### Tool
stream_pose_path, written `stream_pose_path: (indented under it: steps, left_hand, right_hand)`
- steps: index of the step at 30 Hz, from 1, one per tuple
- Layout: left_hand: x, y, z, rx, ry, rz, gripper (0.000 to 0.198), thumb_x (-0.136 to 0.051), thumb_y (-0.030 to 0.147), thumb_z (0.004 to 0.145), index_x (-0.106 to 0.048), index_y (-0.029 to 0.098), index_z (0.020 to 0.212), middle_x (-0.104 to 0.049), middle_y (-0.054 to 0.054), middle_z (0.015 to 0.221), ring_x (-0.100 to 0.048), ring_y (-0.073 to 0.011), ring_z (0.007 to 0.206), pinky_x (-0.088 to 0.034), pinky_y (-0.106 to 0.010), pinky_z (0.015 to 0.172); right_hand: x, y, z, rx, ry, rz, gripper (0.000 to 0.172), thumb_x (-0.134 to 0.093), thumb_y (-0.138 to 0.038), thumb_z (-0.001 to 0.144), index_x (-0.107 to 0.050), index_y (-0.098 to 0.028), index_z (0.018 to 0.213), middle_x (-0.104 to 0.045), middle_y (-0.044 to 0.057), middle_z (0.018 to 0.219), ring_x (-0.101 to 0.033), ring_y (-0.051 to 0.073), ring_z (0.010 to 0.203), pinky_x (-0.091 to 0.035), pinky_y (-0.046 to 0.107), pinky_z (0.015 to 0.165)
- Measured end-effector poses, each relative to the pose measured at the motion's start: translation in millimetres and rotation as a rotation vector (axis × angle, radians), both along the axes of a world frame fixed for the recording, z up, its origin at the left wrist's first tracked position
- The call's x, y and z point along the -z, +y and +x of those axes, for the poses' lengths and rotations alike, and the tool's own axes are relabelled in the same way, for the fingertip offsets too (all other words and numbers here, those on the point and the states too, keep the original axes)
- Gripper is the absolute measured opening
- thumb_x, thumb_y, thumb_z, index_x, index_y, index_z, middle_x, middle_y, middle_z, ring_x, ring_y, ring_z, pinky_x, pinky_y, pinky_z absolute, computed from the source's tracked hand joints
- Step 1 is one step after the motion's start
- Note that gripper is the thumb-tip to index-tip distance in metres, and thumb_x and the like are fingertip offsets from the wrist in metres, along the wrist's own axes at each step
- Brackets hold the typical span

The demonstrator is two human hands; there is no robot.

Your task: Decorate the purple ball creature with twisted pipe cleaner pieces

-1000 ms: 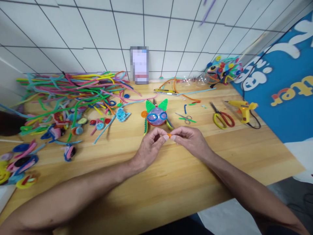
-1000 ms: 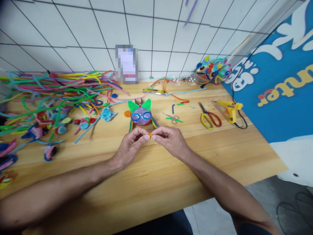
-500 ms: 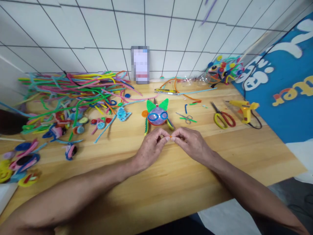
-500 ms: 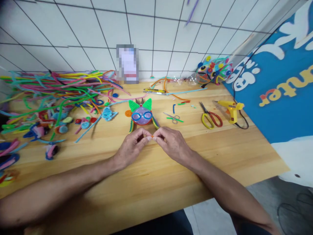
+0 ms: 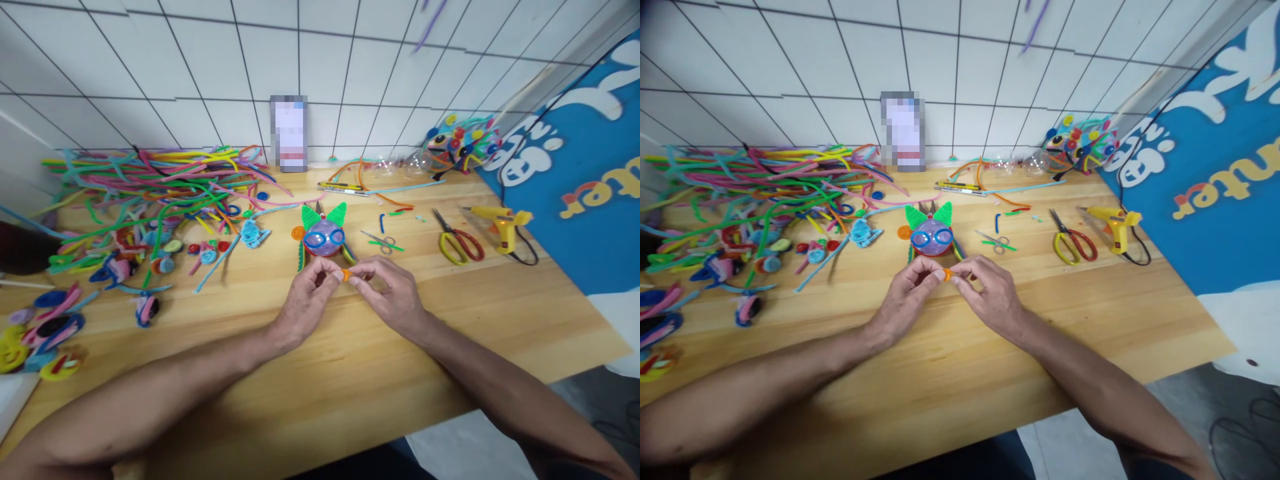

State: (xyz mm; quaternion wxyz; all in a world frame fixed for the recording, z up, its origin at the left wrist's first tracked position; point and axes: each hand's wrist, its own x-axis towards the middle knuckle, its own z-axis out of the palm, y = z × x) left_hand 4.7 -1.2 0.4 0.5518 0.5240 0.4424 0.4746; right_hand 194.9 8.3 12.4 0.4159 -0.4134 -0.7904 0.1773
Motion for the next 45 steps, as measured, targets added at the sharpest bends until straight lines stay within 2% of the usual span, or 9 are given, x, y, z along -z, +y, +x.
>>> stream_pose_path:
  steps: [4,9,19,25,31,37,41,45]
  left_hand:
    - [2.0,0,1,-0.036,-0.071,-0.023,0.027,-0.071,0.044,0.093,-0.063,0.019,0.088,-0.061,0.000,0.084,-0.054,-0.0147,0.081,-0.047,-0.028,0.078]
    - [1.2,0,2,-0.043,-0.095,-0.059,0.031,-0.073,0.048,0.090,-0.063,0.019,0.088,-0.061,0.001,0.082,-0.053,-0.0135,0.077,-0.048,-0.028,0.076]
    - [2.9,-1,2,-0.060,-0.097,-0.097,0.034,-0.072,0.053,0.090,-0.061,0.021,0.087,-0.059,0.002,0.077,-0.050,-0.0130,0.072,-0.045,-0.027,0.068]
    - [6.1,-3,7,-0.092,-0.140,-0.117,0.032,-0.073,0.051,0.089,-0.063,0.021,0.087,-0.061,0.001,0.079,-0.052,-0.0131,0.073,-0.045,-0.026,0.067]
    - [0.9,-5,6,-0.026,-0.104,-0.078,0.031,-0.071,0.049,0.091,-0.064,0.019,0.091,-0.064,0.001,0.084,-0.056,-0.0136,0.079,-0.048,-0.027,0.075]
    - [-1.3,-2,1,0.064,-0.034,-0.009,0.027,-0.069,0.045,0.093,-0.066,0.018,0.092,-0.065,0.000,0.085,-0.056,-0.0140,0.079,-0.047,-0.028,0.076]
    - [0.0,0,-1,0.113,0.001,0.007,0.026,-0.067,0.043,0.094,-0.068,0.018,0.092,-0.066,-0.001,0.086,-0.058,-0.0146,0.081,-0.047,-0.028,0.077]
    - [-1.6,0,-1,0.072,-0.019,-0.018,0.028,-0.068,0.046,0.093,-0.067,0.018,0.088,-0.065,-0.001,0.083,-0.057,-0.0151,0.081,-0.047,-0.028,0.077]
  right_hand:
    - [1.1,-3,-3,0.016,-0.011,-0.018,0.008,-0.068,-0.022,0.099,-0.074,-0.026,0.101,-0.080,0.002,0.089,-0.074,0.017,0.079,-0.062,0.032,0.075]
    - [2.9,-6,-4,0.069,0.004,0.005,0.018,-0.070,-0.022,0.097,-0.072,-0.026,0.115,-0.083,0.004,0.105,-0.077,0.018,0.084,-0.064,0.034,0.082]
    - [7.6,-10,-11,0.045,0.056,-0.043,0.014,-0.068,-0.020,0.098,-0.075,-0.026,0.108,-0.084,0.003,0.098,-0.077,0.017,0.081,-0.063,0.031,0.080]
    - [10.6,-9,-17,0.109,0.129,-0.130,0.006,-0.070,-0.025,0.095,-0.075,-0.024,0.098,-0.082,0.002,0.088,-0.074,0.016,0.074,-0.062,0.030,0.073]
    - [8.6,-5,-14,0.087,0.266,-0.265,0.007,-0.071,-0.029,0.092,-0.072,-0.023,0.088,-0.074,0.000,0.074,-0.068,0.014,0.067,-0.056,0.027,0.066]
    - [2.8,-1,-6,0.030,0.279,-0.394,0.012,-0.073,-0.032,0.088,-0.071,-0.021,0.083,-0.072,0.000,0.071,-0.065,0.014,0.065,-0.053,0.026,0.062]
    - [0.9,0,-3,-0.005,0.194,-0.359,0.007,-0.069,-0.025,0.087,-0.071,-0.021,0.082,-0.072,-0.001,0.069,-0.066,0.013,0.062,-0.052,0.024,0.059]
    - [-0.7,-2,-3,-0.017,0.137,-0.221,0.006,-0.068,-0.020,0.089,-0.073,-0.022,0.091,-0.078,-0.001,0.077,-0.071,0.013,0.067,-0.057,0.023,0.064]
